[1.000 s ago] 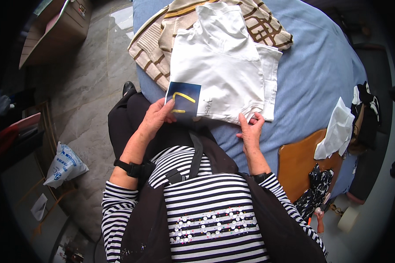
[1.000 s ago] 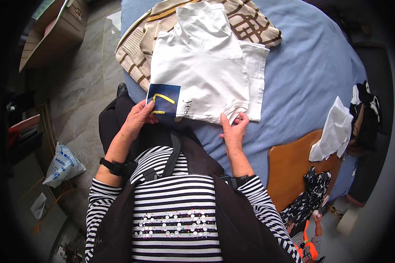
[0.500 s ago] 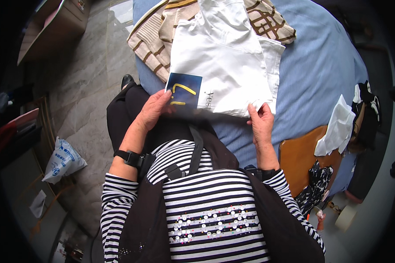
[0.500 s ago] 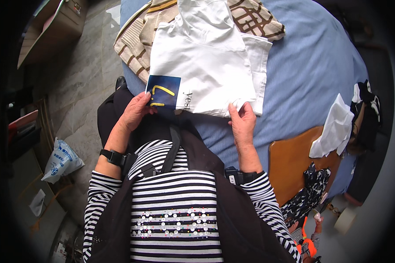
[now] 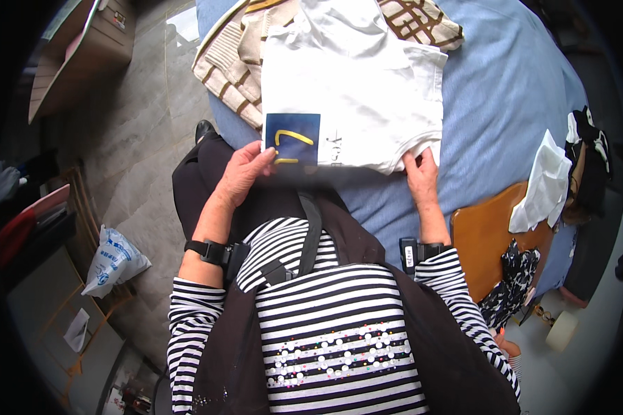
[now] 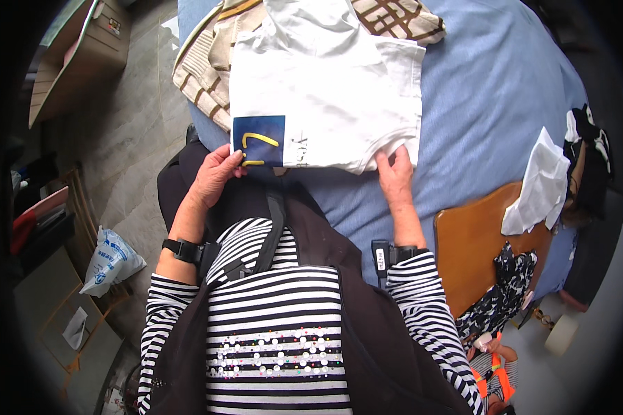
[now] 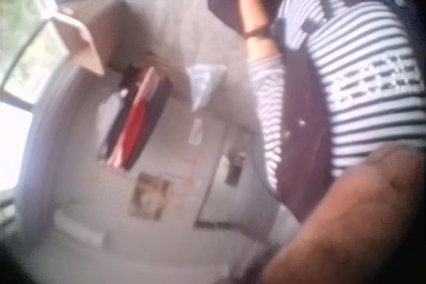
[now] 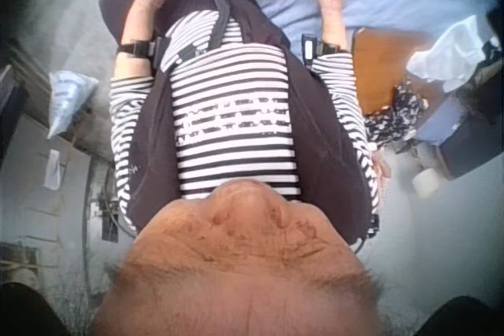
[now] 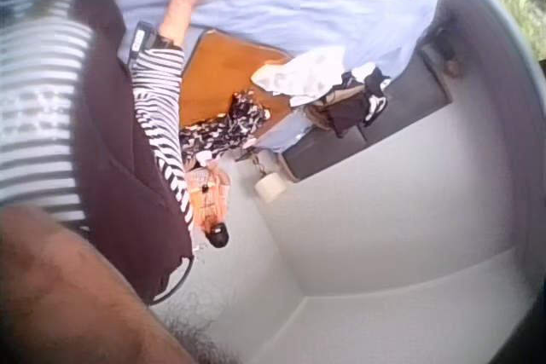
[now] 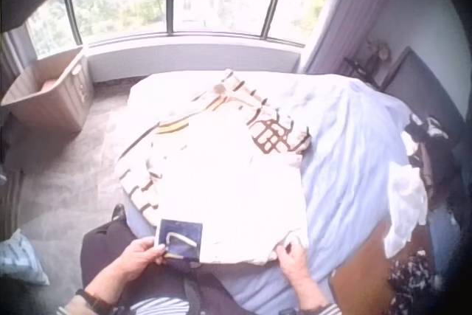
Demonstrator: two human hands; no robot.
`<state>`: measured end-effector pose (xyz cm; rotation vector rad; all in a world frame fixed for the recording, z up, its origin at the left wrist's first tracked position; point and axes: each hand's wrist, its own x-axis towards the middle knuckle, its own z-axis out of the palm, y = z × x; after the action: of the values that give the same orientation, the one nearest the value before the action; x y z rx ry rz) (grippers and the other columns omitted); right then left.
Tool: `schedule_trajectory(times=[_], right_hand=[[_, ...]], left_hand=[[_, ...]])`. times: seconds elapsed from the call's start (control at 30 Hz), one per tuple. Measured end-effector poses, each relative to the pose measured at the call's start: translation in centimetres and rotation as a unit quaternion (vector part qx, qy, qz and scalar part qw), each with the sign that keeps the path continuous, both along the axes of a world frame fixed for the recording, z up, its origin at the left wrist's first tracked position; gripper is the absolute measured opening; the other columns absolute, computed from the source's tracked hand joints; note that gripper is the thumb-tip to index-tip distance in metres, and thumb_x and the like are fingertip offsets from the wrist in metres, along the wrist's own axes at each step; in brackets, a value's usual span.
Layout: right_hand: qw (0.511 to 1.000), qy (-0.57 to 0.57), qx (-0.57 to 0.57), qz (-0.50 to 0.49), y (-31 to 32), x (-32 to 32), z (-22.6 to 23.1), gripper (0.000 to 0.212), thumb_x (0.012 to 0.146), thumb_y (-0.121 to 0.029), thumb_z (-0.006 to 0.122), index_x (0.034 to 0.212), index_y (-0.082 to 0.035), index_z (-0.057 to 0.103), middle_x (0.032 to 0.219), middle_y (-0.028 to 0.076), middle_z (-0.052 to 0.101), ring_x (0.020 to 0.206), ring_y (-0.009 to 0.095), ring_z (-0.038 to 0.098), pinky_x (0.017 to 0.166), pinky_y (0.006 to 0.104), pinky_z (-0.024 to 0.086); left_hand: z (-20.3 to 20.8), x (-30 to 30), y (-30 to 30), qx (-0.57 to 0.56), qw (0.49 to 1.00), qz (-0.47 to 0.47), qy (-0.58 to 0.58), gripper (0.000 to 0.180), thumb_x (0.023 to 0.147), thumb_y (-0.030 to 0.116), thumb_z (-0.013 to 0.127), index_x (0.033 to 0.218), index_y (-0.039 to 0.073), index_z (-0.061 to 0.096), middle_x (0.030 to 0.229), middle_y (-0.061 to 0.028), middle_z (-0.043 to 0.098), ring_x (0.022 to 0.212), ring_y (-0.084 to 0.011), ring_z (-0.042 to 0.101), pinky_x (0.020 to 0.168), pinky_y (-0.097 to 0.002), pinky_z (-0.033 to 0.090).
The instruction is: The person folds a white t-shirt and a patterned cloth on a bed, then places them into a beige plastic storage bin. The person repeats the folding and placing process for the same items.
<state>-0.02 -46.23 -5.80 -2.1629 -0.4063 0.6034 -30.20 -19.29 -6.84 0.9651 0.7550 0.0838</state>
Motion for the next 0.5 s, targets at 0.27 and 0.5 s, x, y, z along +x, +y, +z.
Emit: schedule_trajectory(times=[0.27,0.5], right_hand=[[0.993,-0.036,0.105,-0.045,0.0,-1.7,0.5,0.048,0.096,-0.037,0.071,0.115,0.004,0.056,0.096,0.014,0.067,0.088,0.023,0.062,0.084,0.0356,0.050],[0.999,-0.049,0.014,0.008,4.1,-1.7,0.8,0.038,0.096,-0.027,0.070,0.114,0.006,0.062,0.114,0.024,0.070,0.105,0.035,0.068,0.093,0.0411,0.051]], left_hand=[[0.3,0.5,0.0,-0.031,0.999,0.039,0.008,0.027,0.100,0.027,0.070,0.118,0.006,0.068,0.091,0.0030,0.068,0.075,-0.0036,0.057,0.071,-0.0179,0.047],[0.2,0.6,0.4,-0.031,0.999,0.012,0.006,0.022,0.099,0.027,0.073,0.105,0.007,0.071,0.085,0.0021,0.068,0.072,-0.0046,0.057,0.069,-0.0194,0.046]])
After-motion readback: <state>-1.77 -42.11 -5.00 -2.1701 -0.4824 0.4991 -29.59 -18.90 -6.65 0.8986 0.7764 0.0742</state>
